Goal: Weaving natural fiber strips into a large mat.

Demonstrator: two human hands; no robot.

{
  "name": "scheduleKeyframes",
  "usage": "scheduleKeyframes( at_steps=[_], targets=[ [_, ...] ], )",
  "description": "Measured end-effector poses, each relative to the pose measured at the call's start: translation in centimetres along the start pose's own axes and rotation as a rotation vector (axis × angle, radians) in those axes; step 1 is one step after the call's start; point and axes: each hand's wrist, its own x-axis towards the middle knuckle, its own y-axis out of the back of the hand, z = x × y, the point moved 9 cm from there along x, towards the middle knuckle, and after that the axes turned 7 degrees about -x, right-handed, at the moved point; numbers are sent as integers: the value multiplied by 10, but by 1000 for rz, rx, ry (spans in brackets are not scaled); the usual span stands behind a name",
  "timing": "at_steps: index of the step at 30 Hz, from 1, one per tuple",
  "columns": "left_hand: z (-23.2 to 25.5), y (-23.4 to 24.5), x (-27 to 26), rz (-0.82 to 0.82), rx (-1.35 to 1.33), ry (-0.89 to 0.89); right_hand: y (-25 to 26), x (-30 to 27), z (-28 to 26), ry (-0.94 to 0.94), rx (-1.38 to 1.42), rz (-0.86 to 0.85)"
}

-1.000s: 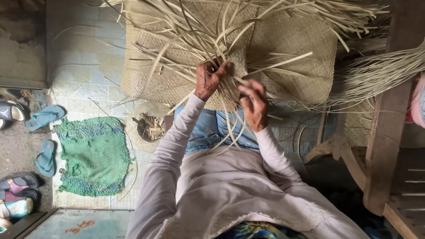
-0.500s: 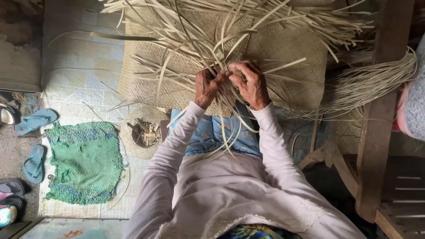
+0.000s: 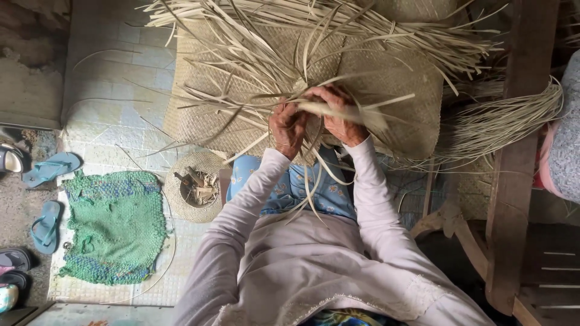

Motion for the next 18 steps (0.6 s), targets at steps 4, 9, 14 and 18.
scheduleKeyframes(
  at_steps=[4,9,14,18],
  targets=[
    [-16,0,4,-10,-27,159,-7,10,23,-387,674,-244],
    [-13,-6,17,0,-93,383,3,11,28,-456,871,-221],
    [-59,-13,7,-28,-64,396,16,-16,-55,-258,1098,-227],
    [-56,-9,10,-20,-57,407,92,43,-72,12,1488,-71]
  ],
)
